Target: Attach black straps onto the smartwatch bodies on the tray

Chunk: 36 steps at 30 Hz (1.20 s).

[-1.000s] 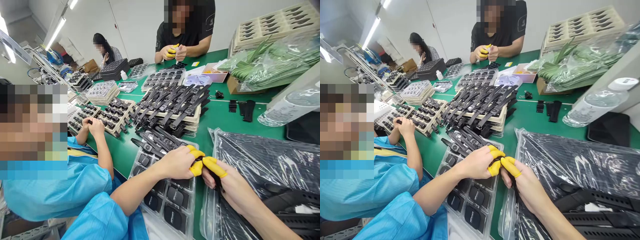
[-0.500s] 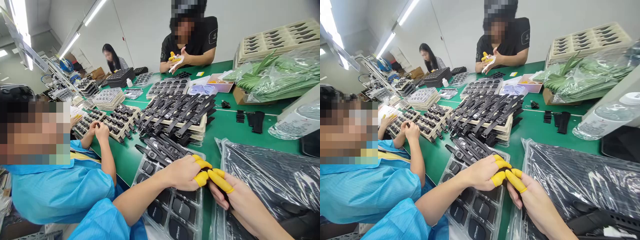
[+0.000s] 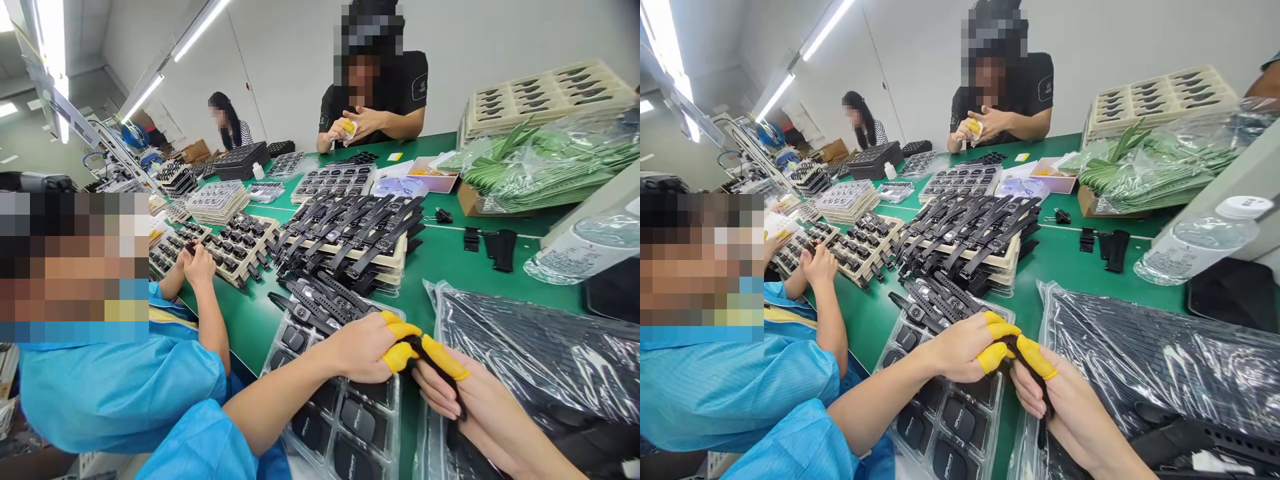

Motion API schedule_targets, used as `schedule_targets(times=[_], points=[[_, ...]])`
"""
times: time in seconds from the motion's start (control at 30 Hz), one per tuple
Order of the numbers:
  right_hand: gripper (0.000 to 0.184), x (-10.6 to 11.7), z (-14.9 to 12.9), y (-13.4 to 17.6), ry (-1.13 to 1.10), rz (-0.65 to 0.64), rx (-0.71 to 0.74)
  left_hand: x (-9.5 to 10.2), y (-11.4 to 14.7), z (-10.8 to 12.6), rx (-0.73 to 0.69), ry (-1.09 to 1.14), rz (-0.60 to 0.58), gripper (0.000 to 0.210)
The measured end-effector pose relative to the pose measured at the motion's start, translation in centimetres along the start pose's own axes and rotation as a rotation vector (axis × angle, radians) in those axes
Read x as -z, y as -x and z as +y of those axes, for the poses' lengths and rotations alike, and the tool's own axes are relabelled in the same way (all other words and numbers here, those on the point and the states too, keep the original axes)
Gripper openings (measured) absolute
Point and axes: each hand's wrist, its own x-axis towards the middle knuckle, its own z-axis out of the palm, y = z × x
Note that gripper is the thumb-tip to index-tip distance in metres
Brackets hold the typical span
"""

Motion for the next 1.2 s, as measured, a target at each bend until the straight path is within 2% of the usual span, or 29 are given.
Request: schedule_targets(times=[0.3,0.5,0.9,1.1,1.2], points=[[0.062,0.2,0.2,0.0,-0.011,-0.012,-0.096,0.4,-0.1,0.3,0.021,-0.051,-0.047,0.037],[0.062,0.1,0.3,0.0,-0.04,-0.009,-0.083,0.5,-0.1,0.4,0.052,-0.058,-0.054,0.038],[0.06,-0.2,0.0,0.3,-0.039,-0.071,-0.047,0.4,0.2,0.1,0.031,0.088,0.03,0.039],[0.059,-1.2,-0.6,0.2,-0.073,-0.046,0.01,-0.1,0.4,0.1,-0.02,0.118,0.153,0.036],[0.062,-1.5,-1.0,-0.3,-0.056,-0.064,0.039,-0.4,0.5,-0.6,-0.057,0.097,0.171,0.036]])
